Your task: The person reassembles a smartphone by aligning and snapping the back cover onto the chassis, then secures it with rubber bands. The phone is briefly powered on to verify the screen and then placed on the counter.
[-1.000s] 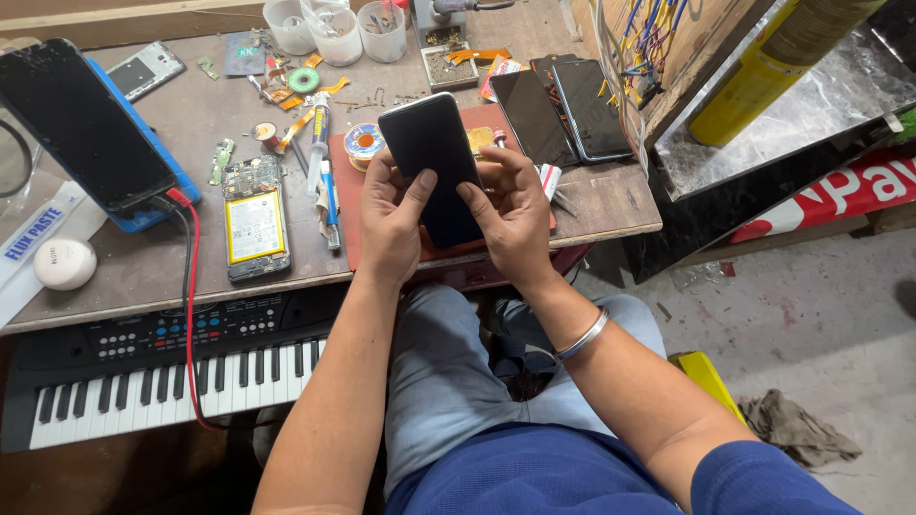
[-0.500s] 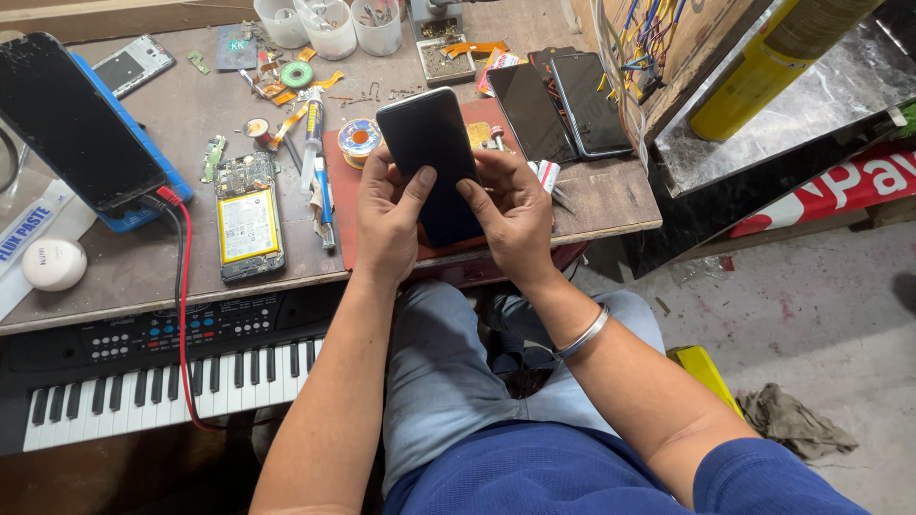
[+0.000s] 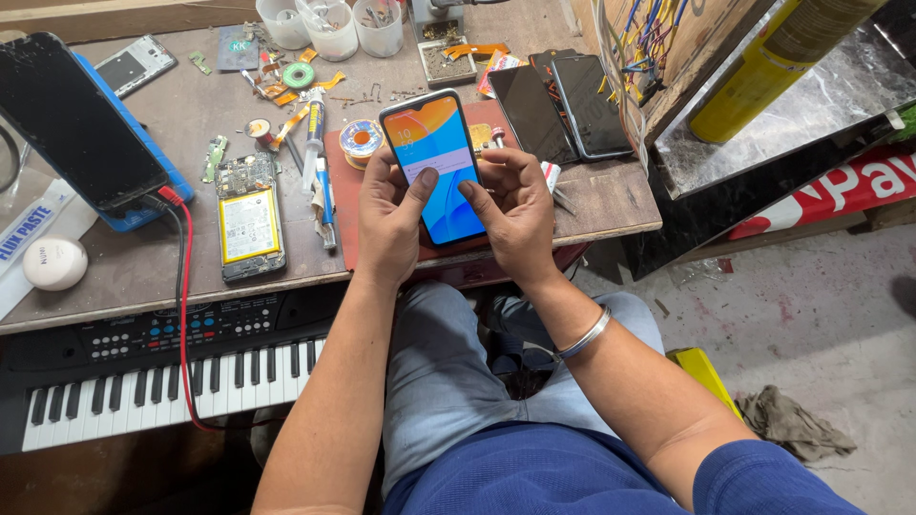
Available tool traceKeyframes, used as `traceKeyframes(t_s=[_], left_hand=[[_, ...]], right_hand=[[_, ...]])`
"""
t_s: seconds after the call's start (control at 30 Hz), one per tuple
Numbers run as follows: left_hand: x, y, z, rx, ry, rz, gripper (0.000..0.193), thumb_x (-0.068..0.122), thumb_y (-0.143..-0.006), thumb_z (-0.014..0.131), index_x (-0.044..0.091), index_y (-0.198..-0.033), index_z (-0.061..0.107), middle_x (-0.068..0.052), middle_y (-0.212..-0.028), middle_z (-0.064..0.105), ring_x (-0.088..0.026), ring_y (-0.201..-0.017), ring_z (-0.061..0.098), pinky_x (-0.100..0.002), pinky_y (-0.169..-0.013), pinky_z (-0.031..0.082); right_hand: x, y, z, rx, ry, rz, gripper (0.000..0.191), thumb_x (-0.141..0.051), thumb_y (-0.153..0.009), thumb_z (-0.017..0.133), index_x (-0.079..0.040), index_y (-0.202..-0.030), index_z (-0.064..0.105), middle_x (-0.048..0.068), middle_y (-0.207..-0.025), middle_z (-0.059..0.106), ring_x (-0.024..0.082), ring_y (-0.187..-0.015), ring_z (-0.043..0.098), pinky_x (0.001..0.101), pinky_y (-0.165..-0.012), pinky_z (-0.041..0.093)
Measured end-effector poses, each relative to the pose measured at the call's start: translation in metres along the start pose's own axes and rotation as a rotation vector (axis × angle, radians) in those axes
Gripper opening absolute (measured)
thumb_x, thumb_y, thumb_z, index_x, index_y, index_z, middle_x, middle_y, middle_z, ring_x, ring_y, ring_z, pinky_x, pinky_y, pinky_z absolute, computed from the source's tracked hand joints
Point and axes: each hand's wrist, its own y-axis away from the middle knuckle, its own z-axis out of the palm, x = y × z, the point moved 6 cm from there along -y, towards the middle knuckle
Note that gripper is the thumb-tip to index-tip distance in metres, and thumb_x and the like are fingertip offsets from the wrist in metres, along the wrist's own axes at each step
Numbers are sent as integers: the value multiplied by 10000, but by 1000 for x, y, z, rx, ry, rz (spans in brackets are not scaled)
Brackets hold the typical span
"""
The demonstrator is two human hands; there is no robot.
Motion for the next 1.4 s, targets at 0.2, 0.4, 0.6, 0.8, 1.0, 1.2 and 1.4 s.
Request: traceKeyframes(t_s=[0.2, 0.4, 0.6, 0.8, 1.0, 1.2, 1.4], left_hand=[[0, 0, 0, -3, -1, -3, 256, 88, -1028, 695, 47, -1240, 557, -115, -1155, 698, -145, -1084, 665, -299, -968, 554], [0, 0, 0, -5, -11, 10, 256, 87, -1027, 700, 54, -1239, 561, -116, -1153, 699, -143, -1087, 663, -297, -977, 550], [1, 0, -1, 6, -23, 20, 268, 89, -1022, 700, 59, -1253, 566, -111, -1155, 696, -143, -1090, 662, -294, -976, 549], [0, 0, -1, 4, -27, 12, 254, 82, -1025, 694, 59, -1242, 564, -115, -1147, 701, -146, -1085, 668, -296, -970, 553], [5, 4, 5, -59, -32, 69, 226, 35, -1048, 680, 46, -1245, 571, -97, -1156, 706, -137, -1099, 670, -282, -991, 549], [11, 16, 16, -110, -217, 117, 275, 4, -1028, 682, 23, -1287, 592, -66, -1127, 715, -105, -1055, 671, -241, -928, 547], [11, 35, 33, -138, -378, 42, 258, 8, -1001, 707, 12, -1251, 643, -37, -1056, 732, -81, -978, 675, -226, -823, 539]], right_hand=[[-1, 0, 1, 3, -1, -3, 393, -45, -1006, 743, -38, -1331, 522, 98, -1185, 713, 133, -1109, 690, 267, -971, 564], [0, -1, -1, 10, 7, 16, 340, -48, -1002, 750, -15, -1313, 614, 87, -1180, 730, 115, -1071, 694, 259, -941, 570], [2, -2, -2, 6, -9, 6, 318, -33, -1003, 746, -4, -1301, 642, 90, -1162, 738, 113, -1063, 699, 259, -934, 574], [2, 0, -2, -4, 42, -12, 332, -23, -1021, 729, -9, -1330, 611, 96, -1169, 727, 118, -1066, 687, 268, -945, 577], [-3, -2, -1, -77, -40, -34, 464, -76, -1058, 708, -45, -1451, 465, 116, -1273, 668, 172, -1196, 652, 314, -1032, 567], [-30, -1, -6, -73, 63, -99, 597, -123, -1050, 712, -70, -1553, 396, 88, -1330, 623, 162, -1197, 640, 303, -1006, 561], [-71, 9, -26, -128, 315, -122, 458, -13, -1038, 720, -30, -1463, 550, 99, -1241, 703, 134, -1113, 689, 284, -957, 584]])
